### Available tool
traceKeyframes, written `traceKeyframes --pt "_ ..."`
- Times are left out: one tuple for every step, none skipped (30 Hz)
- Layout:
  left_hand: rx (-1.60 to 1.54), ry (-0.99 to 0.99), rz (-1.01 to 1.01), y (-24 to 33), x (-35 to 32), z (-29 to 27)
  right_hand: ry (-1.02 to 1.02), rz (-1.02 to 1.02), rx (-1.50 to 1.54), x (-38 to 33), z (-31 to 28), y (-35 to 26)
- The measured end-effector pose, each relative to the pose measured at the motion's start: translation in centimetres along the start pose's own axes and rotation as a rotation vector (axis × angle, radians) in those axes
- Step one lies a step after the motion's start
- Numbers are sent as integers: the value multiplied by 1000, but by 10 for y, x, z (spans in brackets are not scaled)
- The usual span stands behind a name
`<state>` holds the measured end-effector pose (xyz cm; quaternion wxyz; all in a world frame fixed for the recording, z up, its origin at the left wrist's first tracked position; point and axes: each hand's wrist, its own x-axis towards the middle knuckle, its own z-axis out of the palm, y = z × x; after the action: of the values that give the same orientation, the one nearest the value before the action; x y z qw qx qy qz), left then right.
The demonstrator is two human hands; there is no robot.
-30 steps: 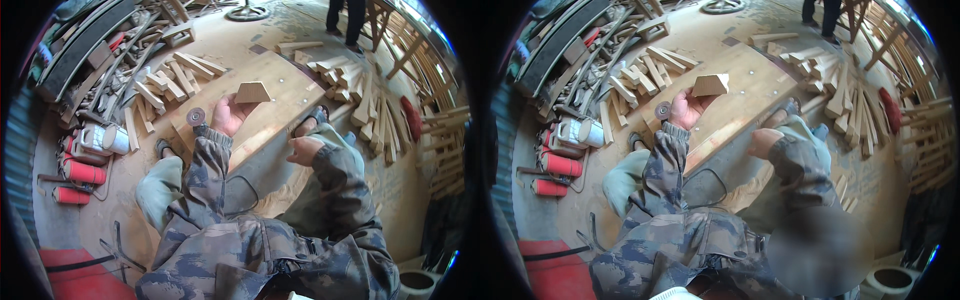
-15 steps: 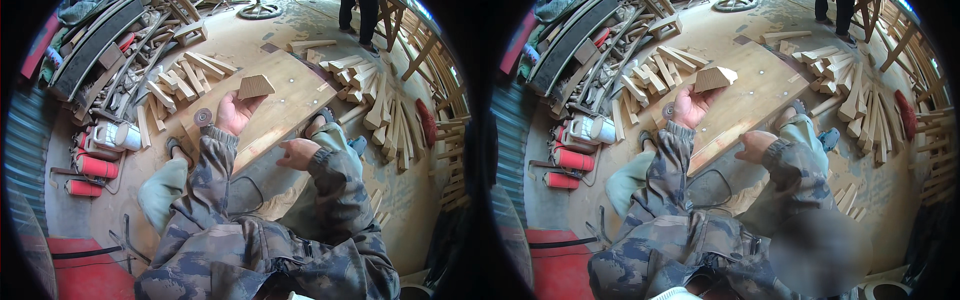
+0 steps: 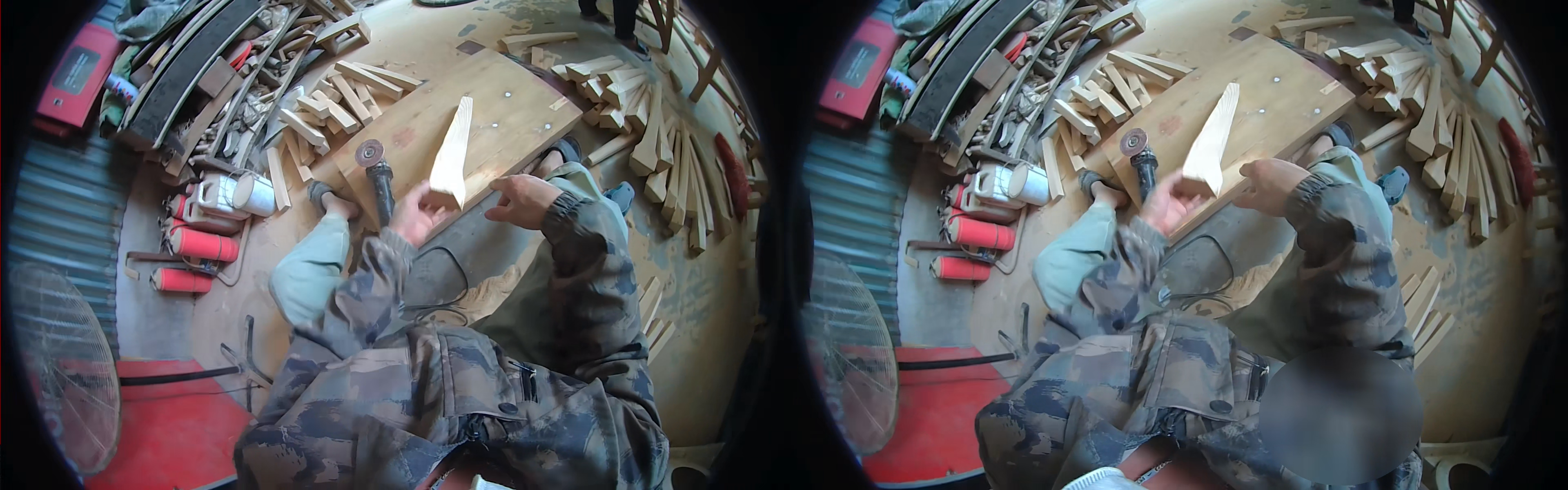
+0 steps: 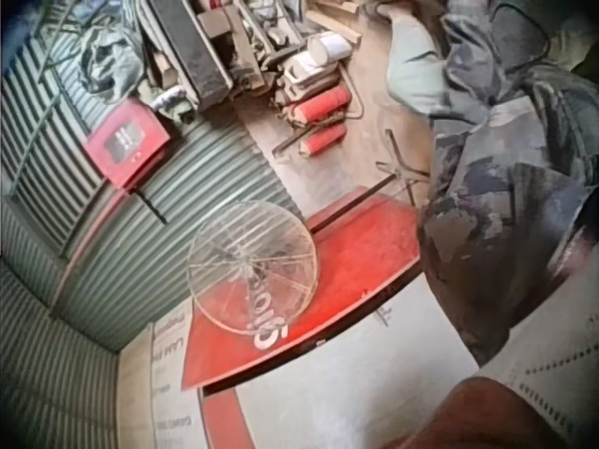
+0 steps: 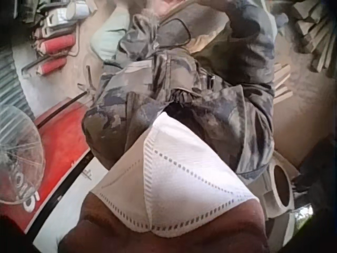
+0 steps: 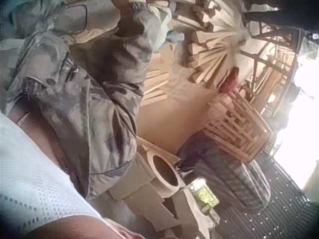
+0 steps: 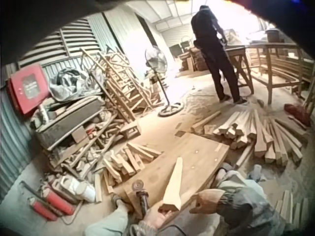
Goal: Using an angle grinder to sand or shape a piece of wood furniture leg.
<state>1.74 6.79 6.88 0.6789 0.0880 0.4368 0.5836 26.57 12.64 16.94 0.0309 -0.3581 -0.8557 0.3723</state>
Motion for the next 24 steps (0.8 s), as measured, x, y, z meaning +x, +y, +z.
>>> traceKeyframes --pt "25 -6 10 -12 1 -15 -42 43 -47 -1 -2 -2" --pt "47 -16 15 -23 2 -27 -87 91 -95 -5 -5 -3" --pt "55 -12 2 -27 7 -39 -88 99 -81 -7 -7 -3" --pt "34 85 57 -29 11 -49 -45 70 -11 -13 -11 -3" --pt "12 182 111 -28 18 -59 -2 43 57 -18 -15 -3" --pt "63 241 173 -21 30 -76 -8 49 65 -19 -17 -3" --pt "146 252 330 -18 40 -79 17 81 29 -22 -17 4" --pt "406 532 311 -10 48 -84 42 110 -9 -24 -18 9" --pt "553 511 422 0 51 -94 30 131 1 -25 -19 10" --pt "679 535 637 8 56 -99 33 154 7 -24 -19 11" --pt "1083 692 691 13 51 -106 38 174 12 -23 -20 12" --pt "1484 815 732 10 48 -98 33 206 8 -24 -21 17" --pt "1489 826 729 9 46 -116 33 196 10 -20 -20 12" --pt "1684 974 631 7 47 -140 36 183 10 -15 -20 4" --pt "1866 1094 513 -3 49 -143 34 197 3 -14 -19 3" --pt "1857 1081 511 -5 50 -146 -1 210 -34 -11 -18 0" --pt "1660 986 356 -2 49 -150 -35 219 -72 -7 -17 -3" --pt "1460 890 217 4 48 -150 -28 222 -87 -1 -13 -1" --pt "1502 873 253 6 47 -150 -59 211 -109 5 -5 3" --pt "1360 800 208 11 45 -151 -88 198 -132 12 4 7" --pt "1297 769 233 21 46 -168 -71 199 -185 20 14 8" --pt "1235 722 252 26 44 -160 -54 210 -205 22 17 5" --pt "938 563 190 30 35 -155 9 200 -126 24 21 -2" --pt "735 415 154 26 25 -135 76 202 -45 23 25 -3"
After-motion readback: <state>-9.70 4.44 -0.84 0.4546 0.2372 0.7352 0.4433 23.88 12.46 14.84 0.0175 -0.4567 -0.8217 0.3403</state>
